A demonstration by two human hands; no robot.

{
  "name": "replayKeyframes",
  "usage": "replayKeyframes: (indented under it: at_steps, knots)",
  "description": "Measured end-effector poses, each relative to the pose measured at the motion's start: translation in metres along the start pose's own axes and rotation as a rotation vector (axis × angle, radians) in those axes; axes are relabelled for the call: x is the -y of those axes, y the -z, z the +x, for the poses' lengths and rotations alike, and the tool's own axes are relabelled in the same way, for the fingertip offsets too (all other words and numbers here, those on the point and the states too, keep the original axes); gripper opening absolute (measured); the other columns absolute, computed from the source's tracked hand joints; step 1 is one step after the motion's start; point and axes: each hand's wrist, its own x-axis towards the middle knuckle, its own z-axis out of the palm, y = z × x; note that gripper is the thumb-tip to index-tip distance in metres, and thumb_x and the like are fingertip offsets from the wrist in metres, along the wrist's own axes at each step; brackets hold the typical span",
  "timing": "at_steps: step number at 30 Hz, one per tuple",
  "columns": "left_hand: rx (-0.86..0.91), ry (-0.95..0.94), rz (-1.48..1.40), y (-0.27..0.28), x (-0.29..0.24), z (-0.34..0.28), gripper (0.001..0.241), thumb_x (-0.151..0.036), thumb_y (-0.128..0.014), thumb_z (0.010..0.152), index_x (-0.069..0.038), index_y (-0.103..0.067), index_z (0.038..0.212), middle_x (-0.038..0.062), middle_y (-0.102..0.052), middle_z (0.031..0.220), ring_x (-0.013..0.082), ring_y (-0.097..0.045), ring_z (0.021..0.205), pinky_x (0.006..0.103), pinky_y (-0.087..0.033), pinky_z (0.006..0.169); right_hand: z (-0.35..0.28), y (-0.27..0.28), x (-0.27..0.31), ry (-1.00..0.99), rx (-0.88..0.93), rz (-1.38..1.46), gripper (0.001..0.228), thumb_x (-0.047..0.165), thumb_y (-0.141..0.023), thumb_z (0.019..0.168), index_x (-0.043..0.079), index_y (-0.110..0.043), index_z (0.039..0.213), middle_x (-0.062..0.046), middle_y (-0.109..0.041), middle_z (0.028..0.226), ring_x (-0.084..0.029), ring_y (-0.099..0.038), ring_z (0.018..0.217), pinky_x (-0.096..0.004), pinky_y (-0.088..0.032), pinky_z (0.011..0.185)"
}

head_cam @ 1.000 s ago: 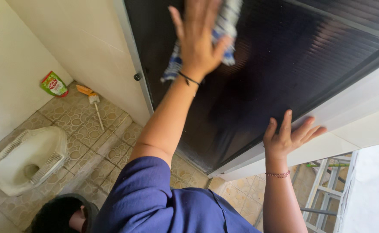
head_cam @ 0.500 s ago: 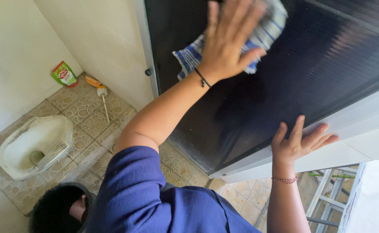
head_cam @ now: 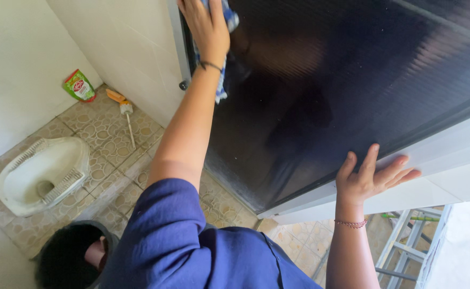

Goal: The person wipes the surface of a black door using a cloth, moving their hands across the door while holding the frame for stability.

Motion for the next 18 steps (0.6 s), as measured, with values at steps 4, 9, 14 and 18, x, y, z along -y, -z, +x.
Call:
replayKeyframes:
  at_steps: [4,9,14,18]
  knots:
    - [0.186,0.064,-0.125,0.049,-0.031,-0.098,0.069,-0.047,-0.030,0.114,-0.007,-0.015,0.167,0.018,-0.013,0.173,0.0354,-0.010,0.164,0.0527,-0.008,0.134,0.000,0.004,-0.002,-0.003,0.021,-0.015,0.054,0.048,-0.056,0.118,0.014,-0.059,0.159,-0.018,-0.007,0.174,-0.041,-0.001,0.162,-0.070,-0.008,0.126]
    - [0.368,0.166,-0.147,0.089,-0.045,-0.207,0.073,-0.049,-0.029,0.112,0.000,-0.015,0.164,0.026,-0.009,0.172,0.0465,-0.010,0.161,0.0575,-0.010,0.132,-0.001,0.001,-0.007,-0.001,0.004,-0.059,0.057,0.051,-0.051,0.116,0.016,-0.057,0.161,-0.018,-0.007,0.173,-0.039,-0.002,0.162,-0.072,-0.010,0.129]
    - [0.273,0.213,-0.130,0.070,-0.033,-0.182,0.067,-0.043,-0.030,0.114,-0.002,-0.017,0.165,0.023,-0.011,0.174,0.0436,-0.011,0.163,0.0570,-0.011,0.134,-0.005,0.000,-0.014,0.024,-0.008,-0.085,0.059,0.052,-0.051,0.116,0.018,-0.053,0.164,-0.019,-0.006,0.172,-0.038,-0.004,0.162,-0.074,-0.010,0.129]
    - [0.126,0.181,-0.176,0.046,-0.018,-0.099,0.059,-0.040,-0.029,0.117,-0.010,-0.022,0.167,0.012,-0.015,0.172,0.0340,-0.015,0.162,0.0497,-0.011,0.135,-0.006,0.001,-0.017,0.009,-0.015,-0.078,0.059,0.052,-0.051,0.116,0.020,-0.048,0.165,-0.019,-0.006,0.173,-0.040,-0.002,0.162,-0.073,-0.012,0.126]
